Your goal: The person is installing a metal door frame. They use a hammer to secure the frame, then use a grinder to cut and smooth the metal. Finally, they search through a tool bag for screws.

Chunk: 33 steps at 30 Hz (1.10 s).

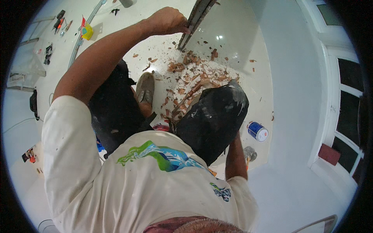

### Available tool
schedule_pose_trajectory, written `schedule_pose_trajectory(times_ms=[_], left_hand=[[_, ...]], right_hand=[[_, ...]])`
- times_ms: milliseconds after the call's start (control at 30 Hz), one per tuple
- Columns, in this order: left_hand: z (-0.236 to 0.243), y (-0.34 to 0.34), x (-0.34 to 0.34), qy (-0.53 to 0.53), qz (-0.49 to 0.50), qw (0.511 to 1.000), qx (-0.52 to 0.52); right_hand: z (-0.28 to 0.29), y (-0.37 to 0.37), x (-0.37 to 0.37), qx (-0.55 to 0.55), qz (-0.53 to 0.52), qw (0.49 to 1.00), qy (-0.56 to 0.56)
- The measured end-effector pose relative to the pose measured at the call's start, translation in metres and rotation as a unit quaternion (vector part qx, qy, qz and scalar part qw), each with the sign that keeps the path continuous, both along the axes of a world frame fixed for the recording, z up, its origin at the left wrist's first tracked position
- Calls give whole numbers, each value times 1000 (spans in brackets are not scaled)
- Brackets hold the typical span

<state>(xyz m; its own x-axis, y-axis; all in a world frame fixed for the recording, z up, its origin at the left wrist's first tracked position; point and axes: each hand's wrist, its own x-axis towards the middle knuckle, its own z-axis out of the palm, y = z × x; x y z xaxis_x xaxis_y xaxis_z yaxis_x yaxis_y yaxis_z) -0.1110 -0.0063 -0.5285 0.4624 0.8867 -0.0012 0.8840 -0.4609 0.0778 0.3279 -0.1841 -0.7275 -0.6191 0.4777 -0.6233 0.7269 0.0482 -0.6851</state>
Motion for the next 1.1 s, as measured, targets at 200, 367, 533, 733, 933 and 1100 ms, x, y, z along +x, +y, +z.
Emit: schedule_pose_trajectory(times_ms=[200,367,533,733,933,1100], left_hand=[[-14,0,-6,-65,7,998,22],[-13,1,-6,-88,-13,995,37],[-14,2,-7,-95,-27,994,53],[-16,0,-9,-78,17,996,-33],[5,2,-2,-72,-1,997,-14],[30,5,-7,-15,35,993,-116]], right_hand=[[-9,151,-123,29,248,967,57],[-56,224,-192,123,32,991,41],[-78,232,-207,94,231,965,81],[-59,226,-209,100,90,990,44],[-51,149,-142,123,93,985,75],[-71,18,-14,248,-255,934,48]])
